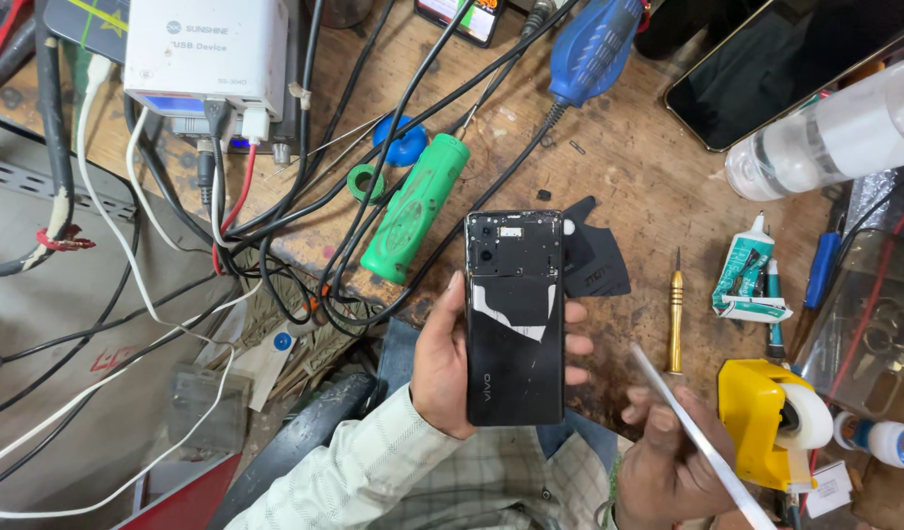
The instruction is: The person removes the back cover of a black smartphone using a metal prying tool. They then use tweezers to carefully lift and remove small internal components and adhesive pieces from the phone's interior.
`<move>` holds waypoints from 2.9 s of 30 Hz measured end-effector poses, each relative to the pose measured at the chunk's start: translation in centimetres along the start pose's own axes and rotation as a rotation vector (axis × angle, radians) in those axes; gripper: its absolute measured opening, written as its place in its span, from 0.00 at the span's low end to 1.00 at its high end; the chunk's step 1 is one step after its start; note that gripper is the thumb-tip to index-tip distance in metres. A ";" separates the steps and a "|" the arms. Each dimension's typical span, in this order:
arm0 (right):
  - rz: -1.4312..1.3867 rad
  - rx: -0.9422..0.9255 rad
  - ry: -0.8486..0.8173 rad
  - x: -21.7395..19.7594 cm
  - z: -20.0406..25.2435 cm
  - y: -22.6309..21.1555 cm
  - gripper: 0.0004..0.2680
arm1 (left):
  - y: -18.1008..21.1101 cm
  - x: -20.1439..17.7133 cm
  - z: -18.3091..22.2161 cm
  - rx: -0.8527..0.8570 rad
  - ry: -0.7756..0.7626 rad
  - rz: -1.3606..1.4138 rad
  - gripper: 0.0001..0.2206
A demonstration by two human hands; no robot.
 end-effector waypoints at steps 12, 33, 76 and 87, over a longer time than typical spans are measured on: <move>-0.274 0.210 -0.339 2.3 -1.9 -3.9 0.07 | -0.6 -2.5 1.0 -0.110 -0.122 0.101 0.35; 0.653 0.039 -0.625 7.4 -2.4 -10.1 0.24 | -1.6 -2.7 2.7 0.012 -0.088 -0.422 0.38; 0.450 -0.044 -0.472 4.0 -0.4 -9.6 0.11 | 1.2 1.6 3.4 -0.024 -0.184 0.035 0.40; 0.628 -0.429 -0.623 4.1 -2.1 -12.0 0.11 | 0.9 1.9 4.4 -0.071 -0.097 0.000 0.41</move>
Point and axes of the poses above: each hand's wrist, its own z-axis away from the middle knuckle, its own x-axis out of the palm, y = z × x, the point moved 2 cm from there along -z, towards the middle knuckle, and after that the axes turned 5 degrees about -y, right-handed, at the moved point
